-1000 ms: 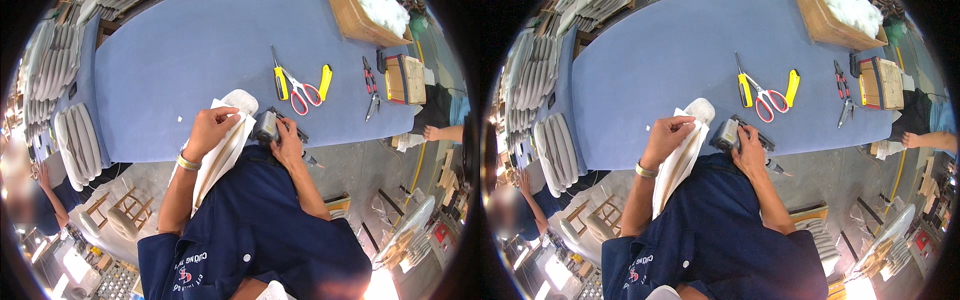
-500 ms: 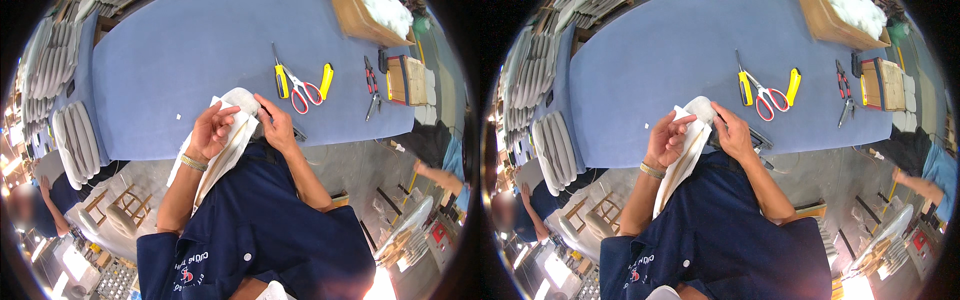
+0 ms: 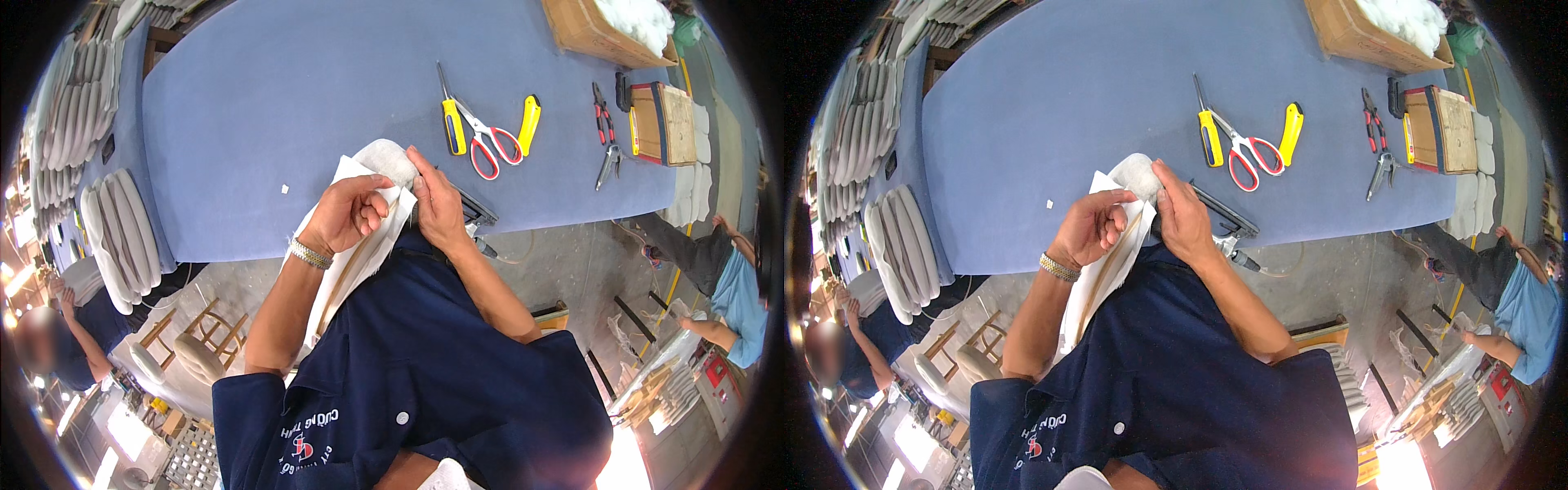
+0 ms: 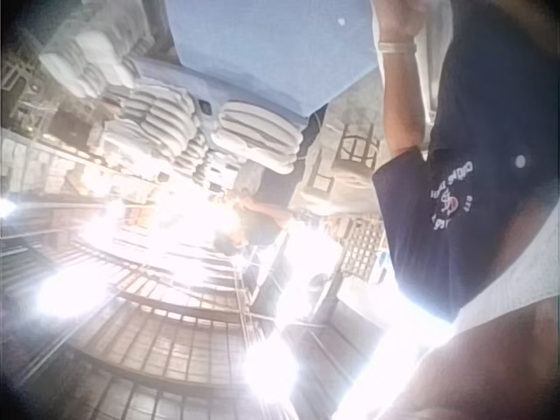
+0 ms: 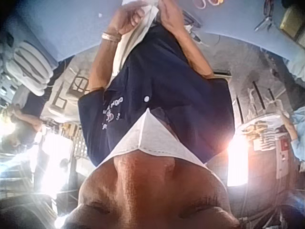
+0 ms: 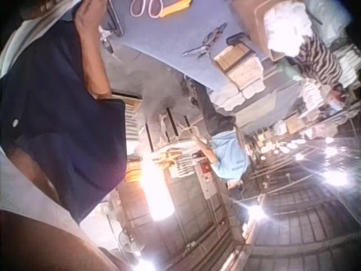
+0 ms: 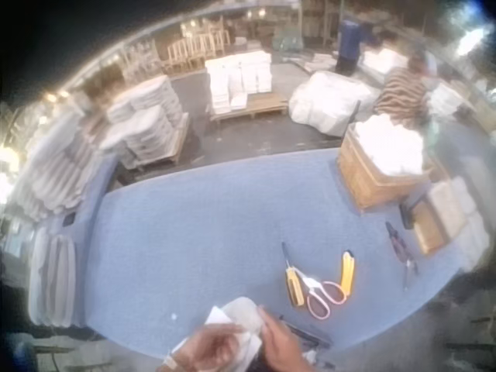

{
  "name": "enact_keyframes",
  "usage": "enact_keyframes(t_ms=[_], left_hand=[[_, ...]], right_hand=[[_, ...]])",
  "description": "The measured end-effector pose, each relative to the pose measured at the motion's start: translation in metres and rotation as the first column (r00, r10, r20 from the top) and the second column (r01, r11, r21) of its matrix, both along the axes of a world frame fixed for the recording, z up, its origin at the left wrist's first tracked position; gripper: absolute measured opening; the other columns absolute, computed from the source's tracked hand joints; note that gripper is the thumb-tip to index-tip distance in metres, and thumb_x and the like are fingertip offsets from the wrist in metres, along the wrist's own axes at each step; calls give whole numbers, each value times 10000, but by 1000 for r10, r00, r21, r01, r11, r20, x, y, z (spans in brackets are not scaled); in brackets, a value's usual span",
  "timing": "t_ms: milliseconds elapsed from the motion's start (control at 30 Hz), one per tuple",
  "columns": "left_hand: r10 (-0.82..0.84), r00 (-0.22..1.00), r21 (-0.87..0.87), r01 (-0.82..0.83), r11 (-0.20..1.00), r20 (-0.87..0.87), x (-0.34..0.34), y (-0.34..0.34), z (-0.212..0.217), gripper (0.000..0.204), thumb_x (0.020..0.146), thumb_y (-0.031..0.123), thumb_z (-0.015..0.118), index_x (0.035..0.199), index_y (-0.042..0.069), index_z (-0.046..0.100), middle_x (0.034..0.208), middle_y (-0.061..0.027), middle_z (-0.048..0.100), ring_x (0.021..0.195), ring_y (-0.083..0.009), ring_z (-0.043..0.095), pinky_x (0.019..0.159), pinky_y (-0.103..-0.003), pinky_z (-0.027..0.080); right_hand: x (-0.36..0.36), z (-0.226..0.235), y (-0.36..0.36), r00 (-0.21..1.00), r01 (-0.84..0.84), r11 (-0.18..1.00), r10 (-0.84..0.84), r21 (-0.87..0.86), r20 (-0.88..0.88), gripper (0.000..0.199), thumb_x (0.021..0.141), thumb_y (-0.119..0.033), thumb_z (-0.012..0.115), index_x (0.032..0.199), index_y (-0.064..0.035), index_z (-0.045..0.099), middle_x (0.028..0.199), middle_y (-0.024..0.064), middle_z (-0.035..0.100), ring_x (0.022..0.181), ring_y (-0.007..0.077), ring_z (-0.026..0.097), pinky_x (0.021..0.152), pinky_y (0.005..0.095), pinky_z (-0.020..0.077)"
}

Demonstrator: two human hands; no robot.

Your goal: The person assembles a cushion by wrapping fabric around a foam insert, folding the edges, and securing them with a staple gun. They trim excess fabric with scissors and smooth the surface before placing the finished cushion on a stack.

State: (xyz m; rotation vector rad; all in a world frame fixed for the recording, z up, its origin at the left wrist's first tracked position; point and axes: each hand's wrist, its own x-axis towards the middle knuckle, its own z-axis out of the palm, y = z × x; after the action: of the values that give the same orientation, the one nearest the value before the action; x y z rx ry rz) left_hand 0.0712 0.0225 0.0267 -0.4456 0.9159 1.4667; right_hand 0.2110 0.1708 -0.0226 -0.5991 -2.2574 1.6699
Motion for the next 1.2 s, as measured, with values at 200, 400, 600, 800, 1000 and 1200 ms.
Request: enact_keyframes(t_ms=[200, 400, 600, 800, 1000, 1200], left_hand=[[-225, 964, -85, 215, 973, -143, 2, 2, 11, 287, 1050, 203, 545, 1000, -29, 706, 683, -122, 716, 483, -176, 671, 442, -260, 551], [-554, 629, -318, 457, 831, -544, 54, 34, 60, 251, 1047, 224, 612, 1062, 11, 742, 718, -88, 732, 597, -125, 692, 549, -214, 520], [-291, -87, -289, -39, 957, -953, 28, 11, 56, 376, 895, 88, 767, 1246, -21, 687, 1099, -204, 744, 946, -279, 745, 810, -350, 586], [-463, -347, -549, 212, 808, -815, 35, 2, 21, 835, 812, 137, 785, 1557, 61, 415, 1590, -204, 449, 1435, -394, 475, 1180, -534, 371], [-418, -331, -455, 37, 890, -846, 49, -7, 6, 576, 823, 85, 817, 1369, 52, 636, 1433, -167, 624, 1327, -363, 592, 1080, -453, 504], [-458, -408, -461, -97, 882, -790, 62, -10, 12, 343, 849, 56, 797, 1189, 60, 752, 1284, -118, 699, 1225, -314, 647, 991, -413, 553]], right_hand=[[3, -1, -4, 1000, 13, 1000, -13, 2, -12, 428, 1085, -137, 481, 1500, -36, 506, 1468, 209, 582, 1292, 385, 600, 1075, 424, 468], [-6, 0, 5, 999, -47, 995, 46, -89, -7, 424, 1077, -177, 518, 1488, -73, 534, 1496, 190, 570, 1367, 368, 560, 1108, 415, 450], [-3, 1, 4, 1000, -1, 966, -3, -258, -16, 430, 1061, -233, 570, 1445, -39, 569, 1425, 213, 623, 1303, 313, 619, 1086, 395, 480], [-5, 12, -1, 998, -65, 940, 65, -335, -11, 669, 907, -96, 688, 1524, -29, 438, 1543, 243, 483, 1325, 330, 597, 1090, 398, 510], [-4, 12, -4, 997, -63, 901, 42, -430, -59, 654, 904, 7, 608, 1528, -27, 416, 1603, 275, 383, 1398, 340, 531, 1142, 405, 476], [-6, 13, -8, 998, -49, 889, 20, -455, -68, 643, 907, 27, 596, 1523, -26, 420, 1603, 281, 379, 1415, 336, 511, 1147, 406, 470]])
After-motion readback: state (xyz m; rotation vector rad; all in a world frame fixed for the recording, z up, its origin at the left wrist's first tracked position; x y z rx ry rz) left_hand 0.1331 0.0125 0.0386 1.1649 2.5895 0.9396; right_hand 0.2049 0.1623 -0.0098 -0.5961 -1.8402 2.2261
